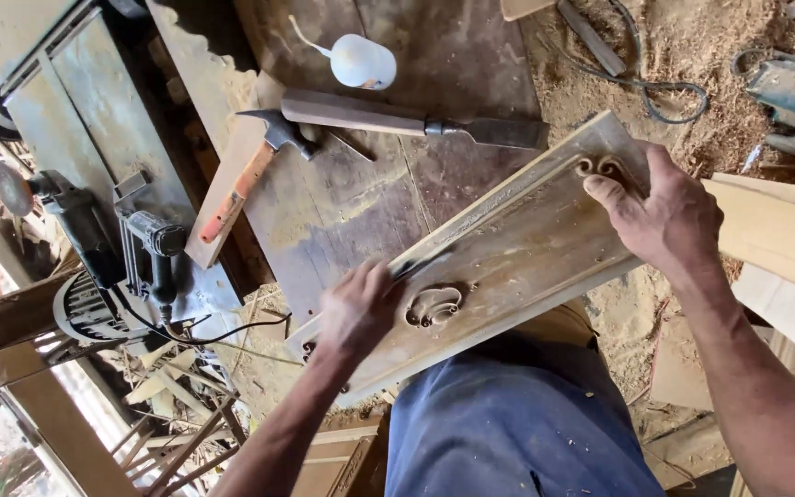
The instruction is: Manual sanding of a decorative wooden panel followed by applying glue to a wooden strip in a workshop environment.
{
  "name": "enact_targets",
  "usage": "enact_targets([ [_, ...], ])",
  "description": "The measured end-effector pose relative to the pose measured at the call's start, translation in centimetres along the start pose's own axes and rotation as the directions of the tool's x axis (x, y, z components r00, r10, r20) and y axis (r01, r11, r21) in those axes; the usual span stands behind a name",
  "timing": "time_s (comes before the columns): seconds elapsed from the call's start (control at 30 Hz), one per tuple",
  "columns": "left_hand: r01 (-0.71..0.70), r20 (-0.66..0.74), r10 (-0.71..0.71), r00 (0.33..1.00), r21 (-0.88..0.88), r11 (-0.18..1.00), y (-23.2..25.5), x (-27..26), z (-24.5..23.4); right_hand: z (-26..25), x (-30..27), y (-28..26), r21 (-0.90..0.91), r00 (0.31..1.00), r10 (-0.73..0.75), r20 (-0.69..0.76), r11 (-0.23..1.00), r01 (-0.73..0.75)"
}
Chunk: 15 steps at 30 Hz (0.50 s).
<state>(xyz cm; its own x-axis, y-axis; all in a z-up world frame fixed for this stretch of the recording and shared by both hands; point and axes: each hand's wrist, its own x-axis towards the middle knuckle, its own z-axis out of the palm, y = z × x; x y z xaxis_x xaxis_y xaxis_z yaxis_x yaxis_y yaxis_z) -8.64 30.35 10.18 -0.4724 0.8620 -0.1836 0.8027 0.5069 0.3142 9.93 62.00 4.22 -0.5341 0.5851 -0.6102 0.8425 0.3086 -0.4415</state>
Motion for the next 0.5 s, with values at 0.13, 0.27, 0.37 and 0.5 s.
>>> enact_targets([
  [0.13, -0.092, -0.2, 0.095, 0.975, 0.022, 0.996, 6.5, 10.0, 0.8, -0.5, -0.4, -1.2, 0.077, 1.0, 0.009, 0.019, 0.997, -0.011],
  [0.27, 0.171, 0.324, -0.144, 0.935, -0.055, 0.984, 1.6, 4.1, -3.4, -1.0, -0.6, -1.7, 0.057, 1.0, -0.006, -0.003, 0.998, 0.006],
  [0.37, 0.336, 0.476, -0.157, 0.866, -0.319, 0.886, -5.2, -5.2, -3.0, -0.4, -0.3, -0.2, 0.082, 0.998, 0.035, 0.044, 0.996, -0.038],
  [0.5, 0.295, 0.105, -0.276, 0.955, -0.354, 0.888, -7.6, -7.8, 3.9, 0.1, -0.1, 0.4, 0.019, 1.0, -0.013, 0.013, 1.0, 0.013],
])
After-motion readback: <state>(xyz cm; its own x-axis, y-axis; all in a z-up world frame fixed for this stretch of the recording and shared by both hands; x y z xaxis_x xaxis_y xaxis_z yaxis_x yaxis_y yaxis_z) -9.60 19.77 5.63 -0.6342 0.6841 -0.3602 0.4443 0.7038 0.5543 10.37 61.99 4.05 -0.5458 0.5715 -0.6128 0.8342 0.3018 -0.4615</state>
